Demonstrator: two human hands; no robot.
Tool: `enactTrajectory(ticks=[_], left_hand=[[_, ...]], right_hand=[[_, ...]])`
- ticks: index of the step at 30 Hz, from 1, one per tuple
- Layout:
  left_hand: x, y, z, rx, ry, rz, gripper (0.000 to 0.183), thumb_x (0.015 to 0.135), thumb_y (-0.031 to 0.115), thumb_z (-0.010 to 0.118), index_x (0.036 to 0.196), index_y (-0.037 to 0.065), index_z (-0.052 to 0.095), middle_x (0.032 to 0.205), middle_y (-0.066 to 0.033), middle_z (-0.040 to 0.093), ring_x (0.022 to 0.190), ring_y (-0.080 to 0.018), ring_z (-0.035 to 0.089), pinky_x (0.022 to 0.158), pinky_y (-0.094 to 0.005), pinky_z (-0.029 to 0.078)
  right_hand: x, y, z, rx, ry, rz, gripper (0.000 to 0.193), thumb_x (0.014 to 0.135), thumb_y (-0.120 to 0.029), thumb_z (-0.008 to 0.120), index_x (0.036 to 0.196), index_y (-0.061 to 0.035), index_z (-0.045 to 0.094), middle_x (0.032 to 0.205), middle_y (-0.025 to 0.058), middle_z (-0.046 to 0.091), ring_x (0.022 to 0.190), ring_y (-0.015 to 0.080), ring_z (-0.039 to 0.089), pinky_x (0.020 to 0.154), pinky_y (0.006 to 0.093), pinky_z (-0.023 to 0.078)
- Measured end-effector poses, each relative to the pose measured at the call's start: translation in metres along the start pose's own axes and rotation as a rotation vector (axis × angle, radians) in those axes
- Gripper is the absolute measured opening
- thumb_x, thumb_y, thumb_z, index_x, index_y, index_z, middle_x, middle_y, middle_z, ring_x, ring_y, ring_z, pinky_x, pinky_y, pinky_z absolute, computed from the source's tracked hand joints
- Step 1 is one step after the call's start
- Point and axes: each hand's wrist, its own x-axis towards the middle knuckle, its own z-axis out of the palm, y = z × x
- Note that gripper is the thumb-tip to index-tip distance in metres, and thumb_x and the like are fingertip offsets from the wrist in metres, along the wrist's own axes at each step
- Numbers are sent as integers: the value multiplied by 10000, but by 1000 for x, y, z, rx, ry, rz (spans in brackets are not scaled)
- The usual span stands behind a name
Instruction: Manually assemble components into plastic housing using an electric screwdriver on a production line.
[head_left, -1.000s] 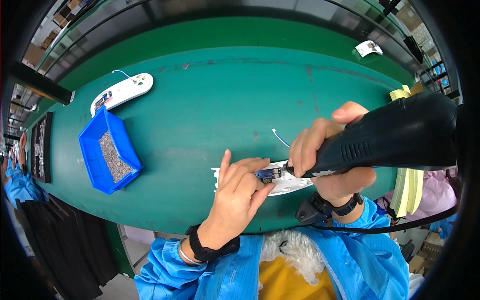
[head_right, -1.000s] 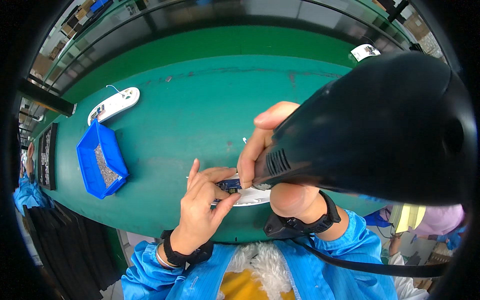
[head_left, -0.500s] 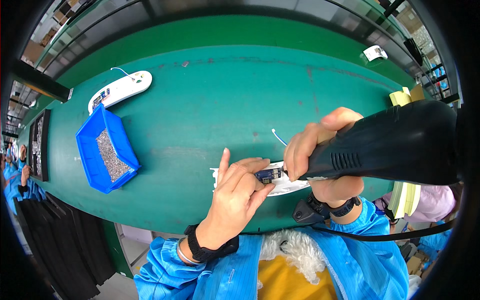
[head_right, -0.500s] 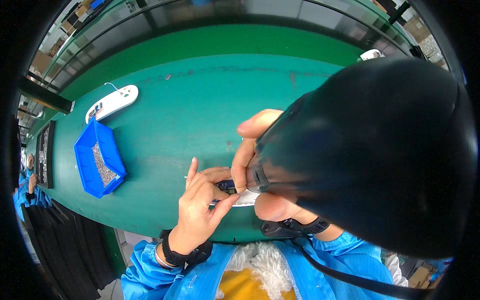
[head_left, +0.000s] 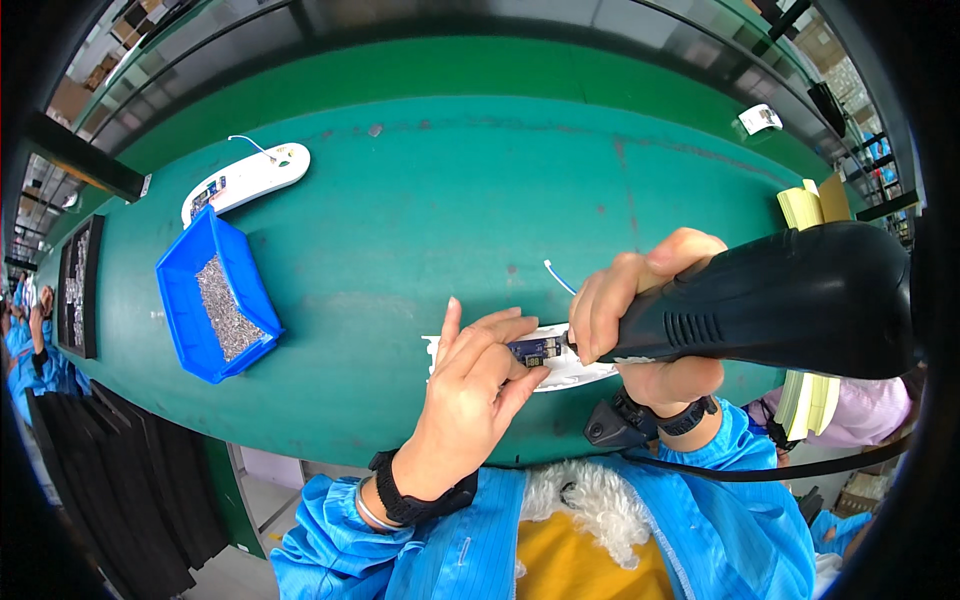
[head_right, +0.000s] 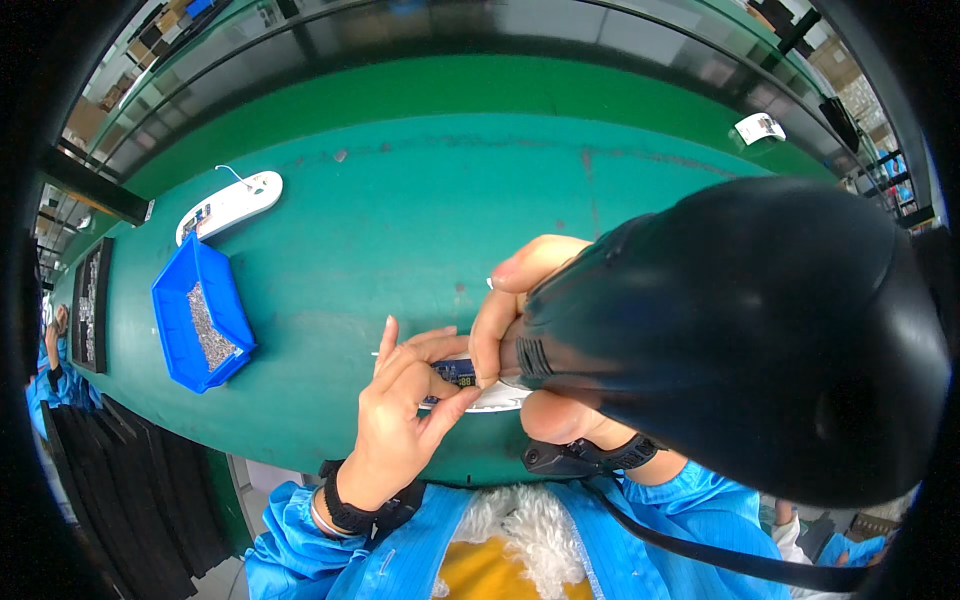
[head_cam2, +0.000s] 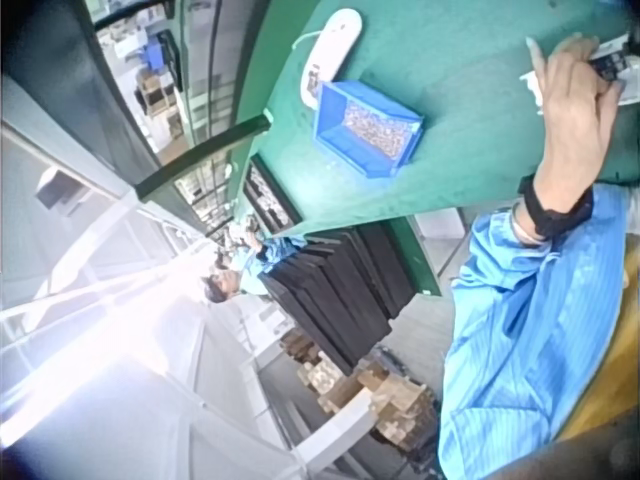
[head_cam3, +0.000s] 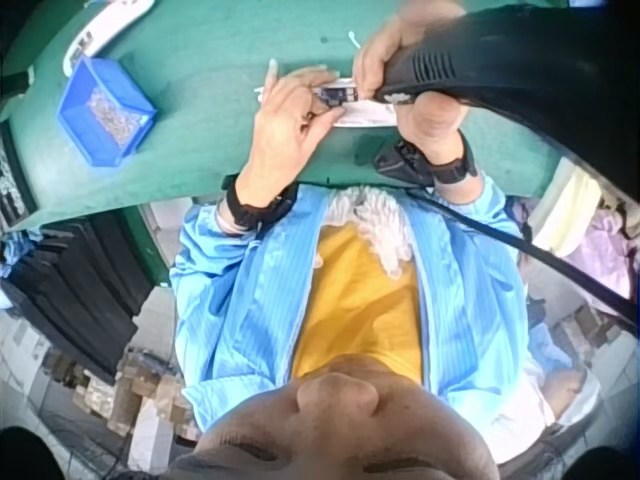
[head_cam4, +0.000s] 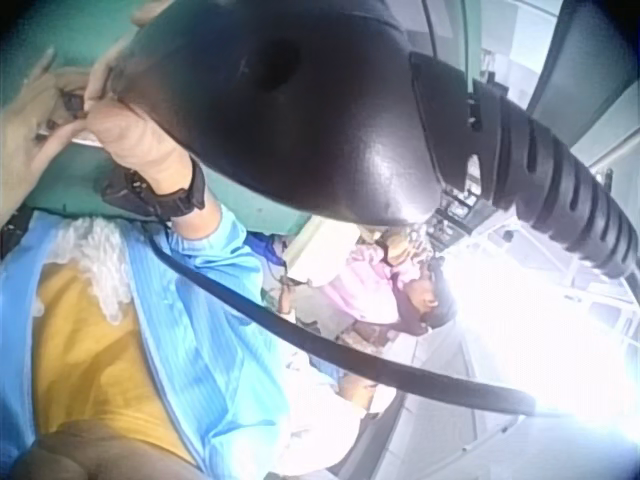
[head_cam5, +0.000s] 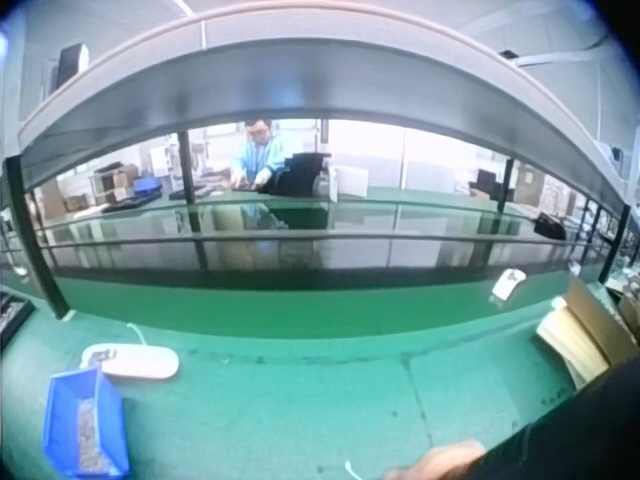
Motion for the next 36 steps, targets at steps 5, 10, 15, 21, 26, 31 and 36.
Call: enactTrajectory(ticks=[5, 10, 15, 21, 26, 31, 36], left_hand=[[-2, -2, -3, 2, -7, 2, 183, 686, 82, 688, 642, 36, 516, 1019, -105, 598, 1074, -282, 524, 1009, -519, 246], [3, -3, -10, -105, -38, -39, 121, 680, 89, 692, 692, 45, 580, 1028, -102, 595, 1082, -285, 516, 994, -526, 265], [12, 3, -31, 182, 48, 128, 143, 595, 119, 713, 704, 91, 625, 807, -13, 564, 824, -205, 528, 930, -483, 315], [15, 10, -31, 241, 24, 193, 145, 578, 132, 722, 676, 122, 616, 700, 44, 527, 757, -154, 508, 957, -464, 260], [9, 6, -31, 227, 73, 151, 168, 582, 154, 725, 684, 119, 595, 692, 38, 514, 750, -155, 504, 946, -469, 251], [3, 2, -29, 255, 89, 125, 184, 595, 166, 720, 692, 120, 571, 699, 37, 503, 750, -152, 495, 943, -468, 247], [0, 4, -34, 99, 51, 7, 499, 614, 257, 719, 1032, 43, 550, 931, -67, 560, 958, -244, 519, 981, -485, 226]], right_hand=[[3, -9, 3, -59, 2, 40, 784, 719, -668, 500, 1176, -66, 289, 571, 75, 488, 439, 168, 493, 437, 276, 423], [9, -16, 1, 86, 27, -52, 826, 730, -682, 467, 1253, -78, 259, 607, 79, 494, 463, 182, 506, 467, 300, 431], [19, -32, 5, 289, -121, -117, 816, 773, -646, 447, 1317, -98, 183, 677, 99, 512, 515, 206, 529, 519, 340, 445], [22, -29, 16, 278, -191, -94, 808, 762, -647, 457, 1291, -95, 197, 690, 106, 522, 535, 208, 541, 514, 323, 448], [23, -20, 24, 263, -215, -139, 803, 751, -648, 469, 1268, -90, 211, 691, 104, 525, 528, 193, 533, 516, 313, 453], [25, -14, 29, 264, -264, -181, 805, 743, -632, 497, 1261, -86, 211, 685, 105, 530, 520, 184, 527, 512, 299, 454], [20, -9, 32, 243, -277, -143, 813, 736, -629, 509, 1253, -74, 216, 662, 109, 533, 496, 185, 521, 496, 285, 449]])
